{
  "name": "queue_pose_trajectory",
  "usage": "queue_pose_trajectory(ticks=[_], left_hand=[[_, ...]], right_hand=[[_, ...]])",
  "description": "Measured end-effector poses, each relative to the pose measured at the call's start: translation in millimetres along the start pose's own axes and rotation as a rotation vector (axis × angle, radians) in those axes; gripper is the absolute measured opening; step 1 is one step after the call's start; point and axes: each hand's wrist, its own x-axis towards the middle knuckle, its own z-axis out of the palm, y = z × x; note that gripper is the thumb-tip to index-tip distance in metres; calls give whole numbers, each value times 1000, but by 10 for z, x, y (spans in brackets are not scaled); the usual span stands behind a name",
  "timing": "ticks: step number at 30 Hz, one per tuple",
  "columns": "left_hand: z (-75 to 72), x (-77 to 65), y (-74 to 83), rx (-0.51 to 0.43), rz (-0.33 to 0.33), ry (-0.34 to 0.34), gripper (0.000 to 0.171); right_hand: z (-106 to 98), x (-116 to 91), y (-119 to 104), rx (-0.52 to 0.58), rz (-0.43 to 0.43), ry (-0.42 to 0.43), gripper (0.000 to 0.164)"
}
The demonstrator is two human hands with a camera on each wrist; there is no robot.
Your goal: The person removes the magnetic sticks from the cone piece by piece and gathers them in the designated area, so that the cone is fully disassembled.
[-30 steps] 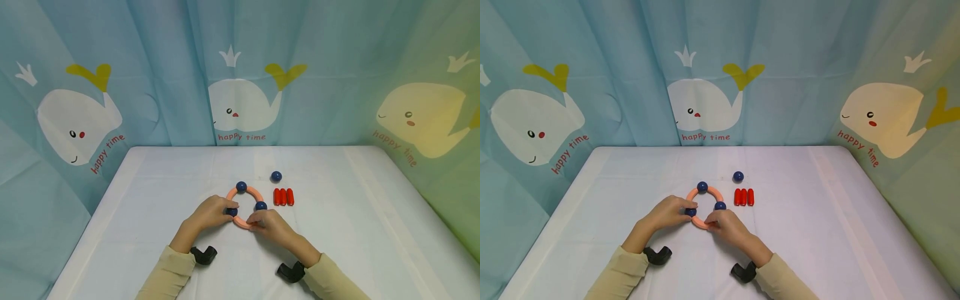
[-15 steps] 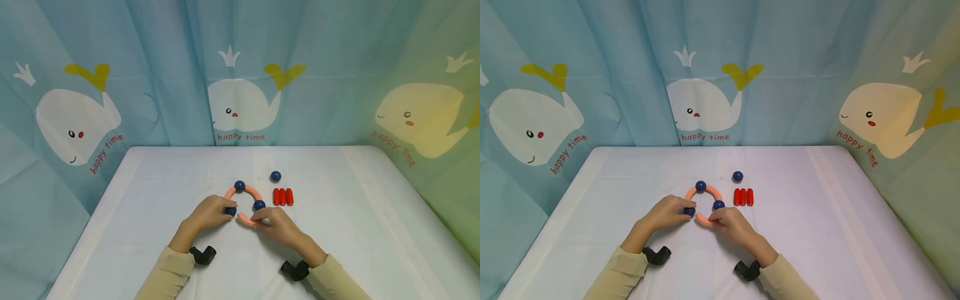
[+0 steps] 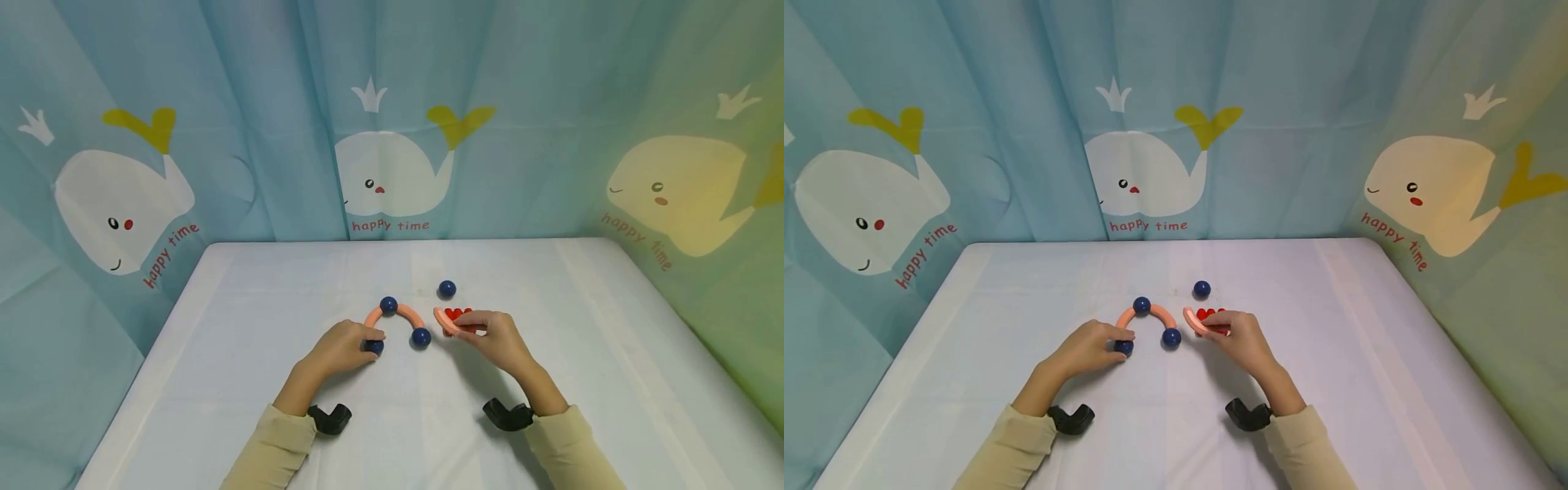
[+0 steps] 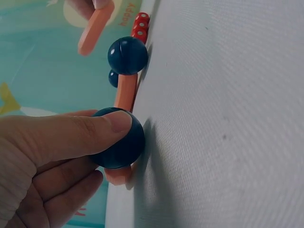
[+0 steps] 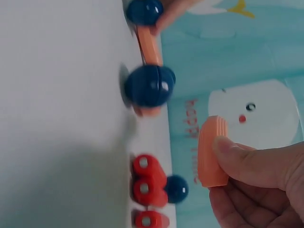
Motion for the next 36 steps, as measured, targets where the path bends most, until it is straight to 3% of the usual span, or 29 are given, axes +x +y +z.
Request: queue_pose_trajectory(ticks=[13, 21, 25, 36], left_hand=[[-16, 6, 6, 13, 4, -7, 34], [-31, 12, -1, 36, 27, -4, 33], [-37, 17, 4, 33, 20, -1, 33], [-17, -2, 13, 14, -8, -13, 34]], right_hand=[[-302, -44, 324, -56, 319, 85, 21], [-356, -67, 466, -94, 442, 3, 23], [-314, -61, 488, -109, 467, -21, 22], [-169, -40, 372, -113, 541, 18, 24]])
